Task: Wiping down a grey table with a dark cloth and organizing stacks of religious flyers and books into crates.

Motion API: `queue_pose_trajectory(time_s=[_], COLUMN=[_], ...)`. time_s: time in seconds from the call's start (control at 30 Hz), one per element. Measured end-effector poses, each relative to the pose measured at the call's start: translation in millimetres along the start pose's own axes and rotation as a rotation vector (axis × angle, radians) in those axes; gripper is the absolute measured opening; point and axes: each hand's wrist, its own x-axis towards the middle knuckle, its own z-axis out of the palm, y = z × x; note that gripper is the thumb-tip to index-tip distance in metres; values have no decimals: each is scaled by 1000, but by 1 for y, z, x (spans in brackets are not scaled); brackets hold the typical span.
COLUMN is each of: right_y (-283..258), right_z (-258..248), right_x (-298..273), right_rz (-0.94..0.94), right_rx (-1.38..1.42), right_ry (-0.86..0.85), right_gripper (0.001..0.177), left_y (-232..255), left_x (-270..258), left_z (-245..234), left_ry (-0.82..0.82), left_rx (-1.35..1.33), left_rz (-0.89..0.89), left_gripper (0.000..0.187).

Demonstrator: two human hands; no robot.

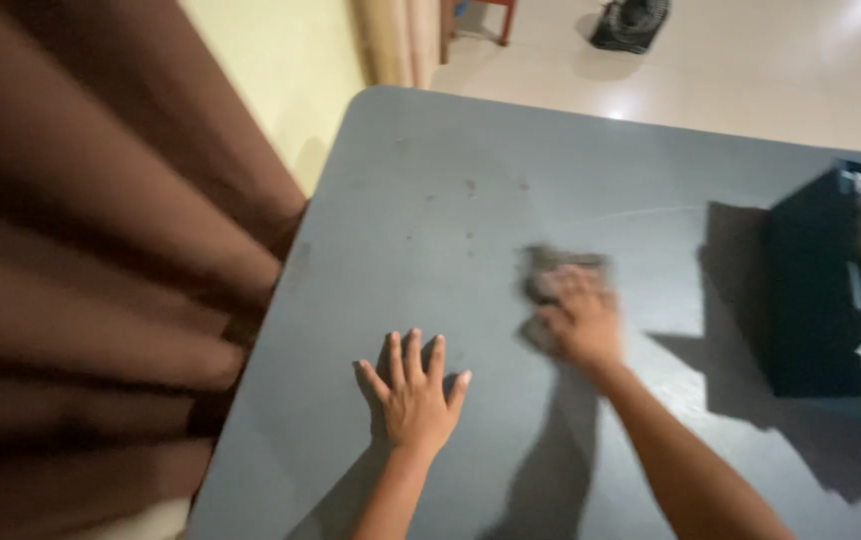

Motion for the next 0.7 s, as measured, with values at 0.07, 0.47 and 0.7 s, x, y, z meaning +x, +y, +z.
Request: queue_pose_trajectory(time_s=[0.07,0.47,0.7], right_y=[68,82,184], right_z=[-11,-73,-136], right_x=[-25,-224,-361], right_rz=[171,92,738], right_rx=[-79,-152,-286], right_ry=[81,-26,159], right_gripper=[66,70,66], left_y=[20,201,256], left_x=[3,-14,-37], left_z=[17,61,56], left_ry=[3,-186,-380], left_rx=[-30,-480,-530], left_rz=[68,640,793], left_gripper=[66,66,58])
